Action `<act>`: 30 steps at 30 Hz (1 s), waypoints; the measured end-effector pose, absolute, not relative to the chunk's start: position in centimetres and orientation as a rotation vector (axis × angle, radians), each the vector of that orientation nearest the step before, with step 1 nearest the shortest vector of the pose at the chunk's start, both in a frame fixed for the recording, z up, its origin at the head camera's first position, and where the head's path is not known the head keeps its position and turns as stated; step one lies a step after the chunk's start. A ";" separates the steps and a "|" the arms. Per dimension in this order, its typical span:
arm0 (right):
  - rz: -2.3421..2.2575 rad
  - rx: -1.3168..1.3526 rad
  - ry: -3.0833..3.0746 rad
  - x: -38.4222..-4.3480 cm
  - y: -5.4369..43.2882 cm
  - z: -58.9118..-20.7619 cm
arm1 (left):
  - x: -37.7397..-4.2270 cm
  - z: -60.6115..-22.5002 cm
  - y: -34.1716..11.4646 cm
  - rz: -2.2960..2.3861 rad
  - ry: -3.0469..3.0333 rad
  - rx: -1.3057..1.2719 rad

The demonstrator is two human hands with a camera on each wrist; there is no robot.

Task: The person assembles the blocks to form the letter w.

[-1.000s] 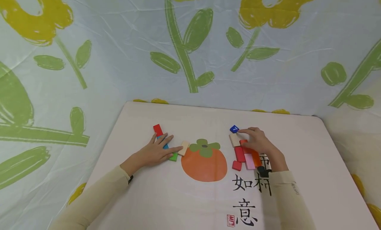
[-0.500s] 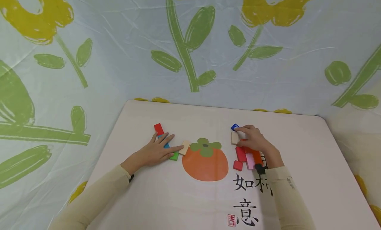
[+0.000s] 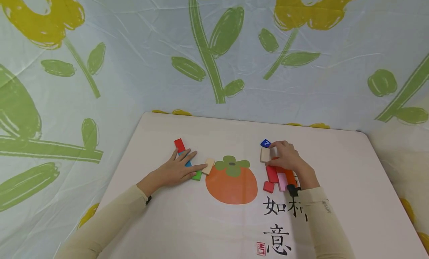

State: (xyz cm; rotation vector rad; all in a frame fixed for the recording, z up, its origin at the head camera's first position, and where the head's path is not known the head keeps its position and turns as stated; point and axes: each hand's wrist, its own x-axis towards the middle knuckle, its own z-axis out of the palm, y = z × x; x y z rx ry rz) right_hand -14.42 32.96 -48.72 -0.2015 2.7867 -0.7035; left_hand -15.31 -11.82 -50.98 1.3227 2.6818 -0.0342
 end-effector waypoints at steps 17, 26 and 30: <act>-0.628 -0.221 2.878 -14.1 32.1 -48.1 | -15.3 -51.2 -11.8 -0.012 2.667 1.296; -0.784 -0.289 2.947 -13.8 28.2 -47.7 | -15.4 -51.5 -11.7 -0.023 2.683 1.302; -0.870 -0.304 2.958 -14.0 26.2 -48.0 | -15.4 -51.4 -11.8 -0.036 2.680 1.300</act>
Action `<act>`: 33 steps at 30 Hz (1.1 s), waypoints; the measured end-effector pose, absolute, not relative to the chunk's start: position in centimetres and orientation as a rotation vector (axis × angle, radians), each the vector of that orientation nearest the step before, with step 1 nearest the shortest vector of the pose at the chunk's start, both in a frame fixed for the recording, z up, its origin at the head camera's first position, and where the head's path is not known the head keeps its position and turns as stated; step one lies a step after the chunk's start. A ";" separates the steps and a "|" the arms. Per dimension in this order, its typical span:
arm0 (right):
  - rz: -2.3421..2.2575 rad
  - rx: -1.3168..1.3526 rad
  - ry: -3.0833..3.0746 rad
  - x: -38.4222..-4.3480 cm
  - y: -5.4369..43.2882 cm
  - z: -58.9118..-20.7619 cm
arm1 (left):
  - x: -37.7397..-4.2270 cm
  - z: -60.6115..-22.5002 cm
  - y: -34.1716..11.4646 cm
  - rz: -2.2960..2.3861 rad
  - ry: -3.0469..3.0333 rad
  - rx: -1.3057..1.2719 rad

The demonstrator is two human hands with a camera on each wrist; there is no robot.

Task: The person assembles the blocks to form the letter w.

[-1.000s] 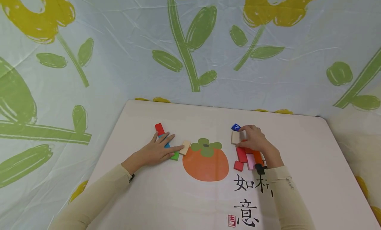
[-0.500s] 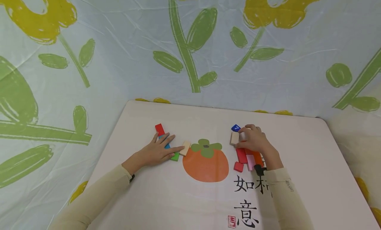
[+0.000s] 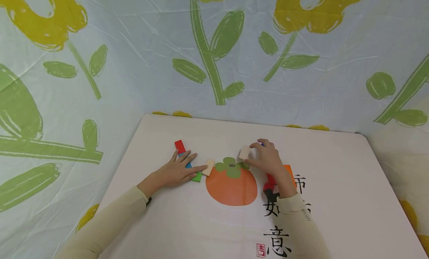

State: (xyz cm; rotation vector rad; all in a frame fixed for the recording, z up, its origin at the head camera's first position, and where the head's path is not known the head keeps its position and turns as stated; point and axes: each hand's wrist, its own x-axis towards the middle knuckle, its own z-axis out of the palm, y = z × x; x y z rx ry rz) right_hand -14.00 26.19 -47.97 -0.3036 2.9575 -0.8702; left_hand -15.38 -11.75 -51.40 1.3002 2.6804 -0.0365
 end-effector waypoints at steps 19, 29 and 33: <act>-0.931 -0.276 2.931 -16.3 17.9 -50.1 | -15.5 -51.1 -11.7 -0.053 2.670 1.278; -0.912 -0.286 2.918 -16.8 16.2 -50.7 | -15.9 -51.4 -11.9 -0.017 2.662 1.291; -0.895 -0.290 2.932 -16.8 16.1 -50.8 | -15.9 -51.5 -11.8 -0.025 2.665 1.281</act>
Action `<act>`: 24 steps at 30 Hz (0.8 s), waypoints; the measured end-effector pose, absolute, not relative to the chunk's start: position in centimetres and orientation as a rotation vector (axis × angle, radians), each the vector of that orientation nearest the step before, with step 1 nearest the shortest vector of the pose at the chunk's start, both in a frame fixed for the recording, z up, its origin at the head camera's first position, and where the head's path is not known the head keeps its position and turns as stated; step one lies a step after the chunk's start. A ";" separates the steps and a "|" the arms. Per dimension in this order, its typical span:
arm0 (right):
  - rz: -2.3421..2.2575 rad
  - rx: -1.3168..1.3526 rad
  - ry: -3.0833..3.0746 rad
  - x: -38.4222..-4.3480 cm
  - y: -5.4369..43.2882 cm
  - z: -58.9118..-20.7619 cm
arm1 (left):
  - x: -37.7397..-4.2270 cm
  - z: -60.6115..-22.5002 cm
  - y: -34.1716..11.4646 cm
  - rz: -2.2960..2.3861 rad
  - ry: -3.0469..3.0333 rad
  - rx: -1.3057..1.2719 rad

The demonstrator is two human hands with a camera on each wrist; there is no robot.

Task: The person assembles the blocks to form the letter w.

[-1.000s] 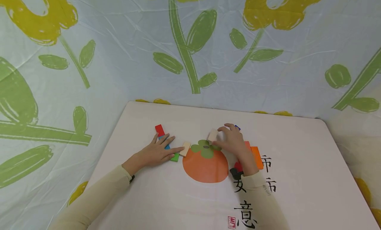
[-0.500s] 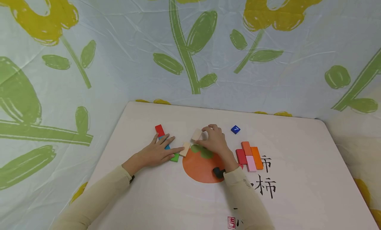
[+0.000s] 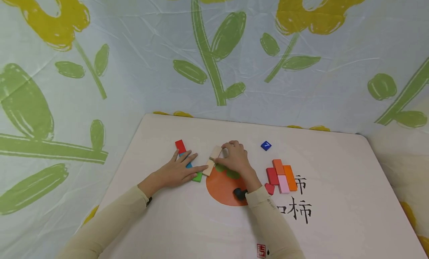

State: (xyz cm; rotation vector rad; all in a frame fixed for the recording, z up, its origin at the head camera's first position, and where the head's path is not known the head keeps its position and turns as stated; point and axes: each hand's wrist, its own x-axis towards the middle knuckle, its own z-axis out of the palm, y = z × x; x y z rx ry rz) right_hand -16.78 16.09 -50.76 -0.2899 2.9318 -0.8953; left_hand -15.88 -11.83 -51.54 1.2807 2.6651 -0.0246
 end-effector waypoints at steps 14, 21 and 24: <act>-0.830 -0.293 2.922 -16.7 15.8 -50.5 | -15.9 -51.6 -11.9 -0.042 2.676 1.299; -0.819 -0.300 2.914 -16.8 16.0 -50.8 | -15.9 -51.6 -11.7 -0.051 2.677 1.293; -0.844 -0.301 2.916 -16.7 16.0 -50.9 | -15.8 -51.6 -11.7 -0.047 2.678 1.287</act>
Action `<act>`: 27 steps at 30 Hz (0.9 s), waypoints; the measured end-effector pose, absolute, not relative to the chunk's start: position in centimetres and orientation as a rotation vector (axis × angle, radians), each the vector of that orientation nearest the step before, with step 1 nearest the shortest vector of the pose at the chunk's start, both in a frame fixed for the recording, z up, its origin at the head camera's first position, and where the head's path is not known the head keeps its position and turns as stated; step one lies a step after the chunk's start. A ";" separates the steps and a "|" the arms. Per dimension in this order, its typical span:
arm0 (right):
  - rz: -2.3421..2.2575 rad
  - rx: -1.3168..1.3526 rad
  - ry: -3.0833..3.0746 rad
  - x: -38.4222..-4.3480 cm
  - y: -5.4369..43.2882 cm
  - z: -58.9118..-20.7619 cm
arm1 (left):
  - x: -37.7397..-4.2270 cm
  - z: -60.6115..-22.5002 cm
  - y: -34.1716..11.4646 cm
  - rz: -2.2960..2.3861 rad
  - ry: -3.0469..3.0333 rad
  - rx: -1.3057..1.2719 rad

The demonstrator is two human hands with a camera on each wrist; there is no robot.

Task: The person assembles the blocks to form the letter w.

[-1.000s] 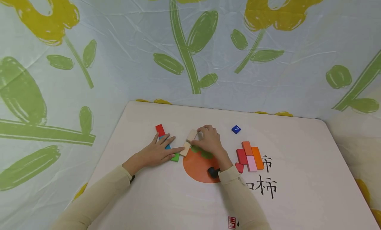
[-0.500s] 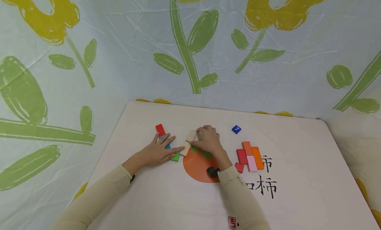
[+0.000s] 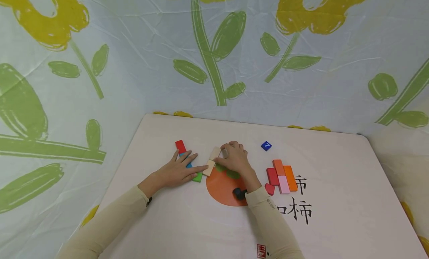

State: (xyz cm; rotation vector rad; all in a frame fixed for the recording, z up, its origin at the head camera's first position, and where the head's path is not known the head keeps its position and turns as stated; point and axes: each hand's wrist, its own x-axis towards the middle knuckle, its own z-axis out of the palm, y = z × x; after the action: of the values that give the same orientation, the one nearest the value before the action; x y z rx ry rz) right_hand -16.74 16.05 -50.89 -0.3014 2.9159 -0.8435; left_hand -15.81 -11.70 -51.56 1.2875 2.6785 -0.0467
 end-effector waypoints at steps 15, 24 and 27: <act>-0.845 -0.261 2.911 -16.7 15.9 -50.9 | -15.5 -51.5 -11.5 -0.045 2.691 1.278; -0.837 -0.263 2.910 -16.6 15.8 -50.7 | -15.4 -50.8 -11.3 -0.012 2.679 1.290; -0.835 -0.261 2.906 -16.6 15.8 -50.7 | -15.4 -50.6 -11.3 0.018 2.669 1.293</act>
State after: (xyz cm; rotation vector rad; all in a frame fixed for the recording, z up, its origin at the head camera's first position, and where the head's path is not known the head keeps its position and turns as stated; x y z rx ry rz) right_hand -16.59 15.76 -50.70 -0.2609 2.9057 -0.8349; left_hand -15.39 -11.26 -50.59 1.2931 2.6695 0.0177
